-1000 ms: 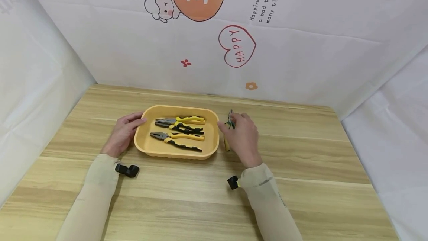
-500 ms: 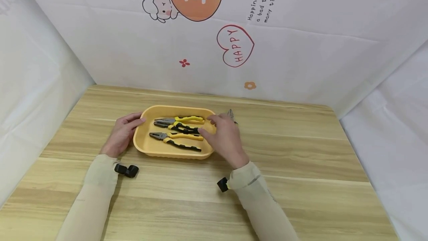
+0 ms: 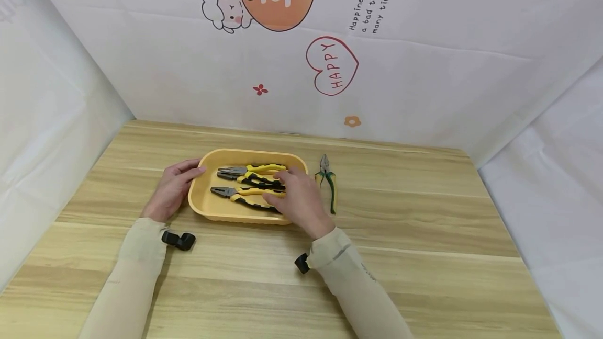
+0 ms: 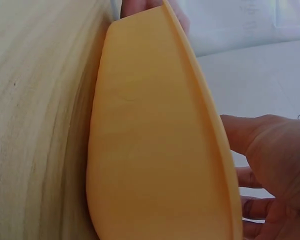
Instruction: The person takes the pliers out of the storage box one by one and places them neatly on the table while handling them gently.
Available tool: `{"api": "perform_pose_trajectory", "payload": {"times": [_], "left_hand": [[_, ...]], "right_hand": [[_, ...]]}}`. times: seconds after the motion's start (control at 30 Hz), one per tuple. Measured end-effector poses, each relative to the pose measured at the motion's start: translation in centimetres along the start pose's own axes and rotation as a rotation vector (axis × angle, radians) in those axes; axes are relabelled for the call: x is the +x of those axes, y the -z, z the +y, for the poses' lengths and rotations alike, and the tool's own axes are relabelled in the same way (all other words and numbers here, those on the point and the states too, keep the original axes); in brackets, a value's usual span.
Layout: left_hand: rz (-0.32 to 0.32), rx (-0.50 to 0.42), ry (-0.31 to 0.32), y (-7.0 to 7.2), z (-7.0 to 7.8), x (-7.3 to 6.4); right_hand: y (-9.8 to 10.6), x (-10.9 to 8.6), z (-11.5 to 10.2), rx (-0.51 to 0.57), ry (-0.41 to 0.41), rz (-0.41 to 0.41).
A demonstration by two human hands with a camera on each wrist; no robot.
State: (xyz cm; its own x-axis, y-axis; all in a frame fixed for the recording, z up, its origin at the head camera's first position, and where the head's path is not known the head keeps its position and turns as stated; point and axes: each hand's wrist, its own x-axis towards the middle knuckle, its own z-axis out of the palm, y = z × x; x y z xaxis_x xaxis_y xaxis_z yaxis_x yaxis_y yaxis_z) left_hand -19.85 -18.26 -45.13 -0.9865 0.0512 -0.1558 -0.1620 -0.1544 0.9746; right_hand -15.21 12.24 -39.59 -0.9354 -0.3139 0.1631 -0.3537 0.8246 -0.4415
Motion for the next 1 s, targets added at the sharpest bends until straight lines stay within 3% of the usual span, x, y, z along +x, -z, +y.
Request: {"api": "perform_pose_trajectory", "payload": {"times": [0.37, 1.0], "left_hand": [[0.003, 0.007, -0.002, -0.1, 0.0, 0.0], [-0.001, 0.006, -0.012, -0.1, -0.1, 0.0]], "right_hand": [[-1.0, 0.4, -0.3, 0.069, 0.013, -0.093], [-1.6, 1.5, -1.3, -0.027, 0.034, -0.226]]}}
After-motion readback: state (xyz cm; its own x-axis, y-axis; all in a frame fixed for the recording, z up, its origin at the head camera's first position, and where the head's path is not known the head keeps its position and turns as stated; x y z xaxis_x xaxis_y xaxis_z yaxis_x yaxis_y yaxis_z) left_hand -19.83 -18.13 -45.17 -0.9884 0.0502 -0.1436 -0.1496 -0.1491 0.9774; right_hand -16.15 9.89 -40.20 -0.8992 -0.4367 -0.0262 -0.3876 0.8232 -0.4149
